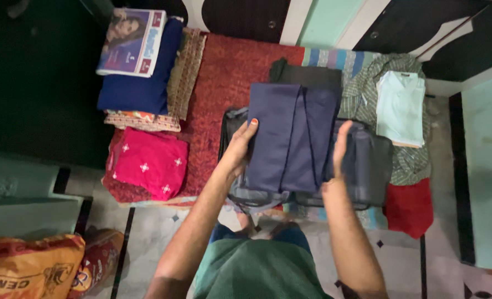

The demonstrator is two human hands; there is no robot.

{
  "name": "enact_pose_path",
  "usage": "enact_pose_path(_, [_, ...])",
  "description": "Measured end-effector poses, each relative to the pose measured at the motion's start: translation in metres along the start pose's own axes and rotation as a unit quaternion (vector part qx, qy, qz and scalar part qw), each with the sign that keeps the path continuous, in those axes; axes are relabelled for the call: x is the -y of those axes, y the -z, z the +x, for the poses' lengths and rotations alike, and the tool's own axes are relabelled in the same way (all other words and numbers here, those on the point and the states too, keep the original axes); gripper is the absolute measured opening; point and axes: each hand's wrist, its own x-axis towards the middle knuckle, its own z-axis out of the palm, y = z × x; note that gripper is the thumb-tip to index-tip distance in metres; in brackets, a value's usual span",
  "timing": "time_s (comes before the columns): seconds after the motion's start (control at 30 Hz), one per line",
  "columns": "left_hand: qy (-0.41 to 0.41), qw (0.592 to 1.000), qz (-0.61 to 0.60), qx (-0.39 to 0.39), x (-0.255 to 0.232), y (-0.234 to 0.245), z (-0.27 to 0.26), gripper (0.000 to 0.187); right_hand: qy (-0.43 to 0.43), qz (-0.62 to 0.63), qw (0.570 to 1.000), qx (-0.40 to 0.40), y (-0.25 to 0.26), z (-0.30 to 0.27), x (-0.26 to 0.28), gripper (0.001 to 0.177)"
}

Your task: The person packs various folded clothes into a suitcase on a bed, placing multiple dark and blue items into the compartments by hand.

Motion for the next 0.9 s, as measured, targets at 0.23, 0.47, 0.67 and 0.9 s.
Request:
enact_pose_path(0.23, [-0.008,0.998,0.023,-0.056,0.079,0.040,0.003,0.057,-0.115,-0.310,0.939,-0.094,0.063,-0.019,-0.016,0.064])
enact_pose_path(0.47, [0.012,0.998,0.002,-0.068,0.165,0.073,-0.002,0.049,-0.107,-0.417,0.902,-0.044,0.110,-0.036,-0.049,0.056])
enact_pose_path(0.67, [0.051,0.996,-0.018,-0.065,0.227,0.115,0.019,0.050,-0.094,-0.451,0.882,-0.101,0.204,-0.028,-0.105,0.051])
enact_pose_path(0.9, [0.079,0.989,0.076,-0.094,0.342,0.215,0.085,0.052,-0.104,-0.458,0.871,-0.144,0.317,0.005,-0.180,0.048])
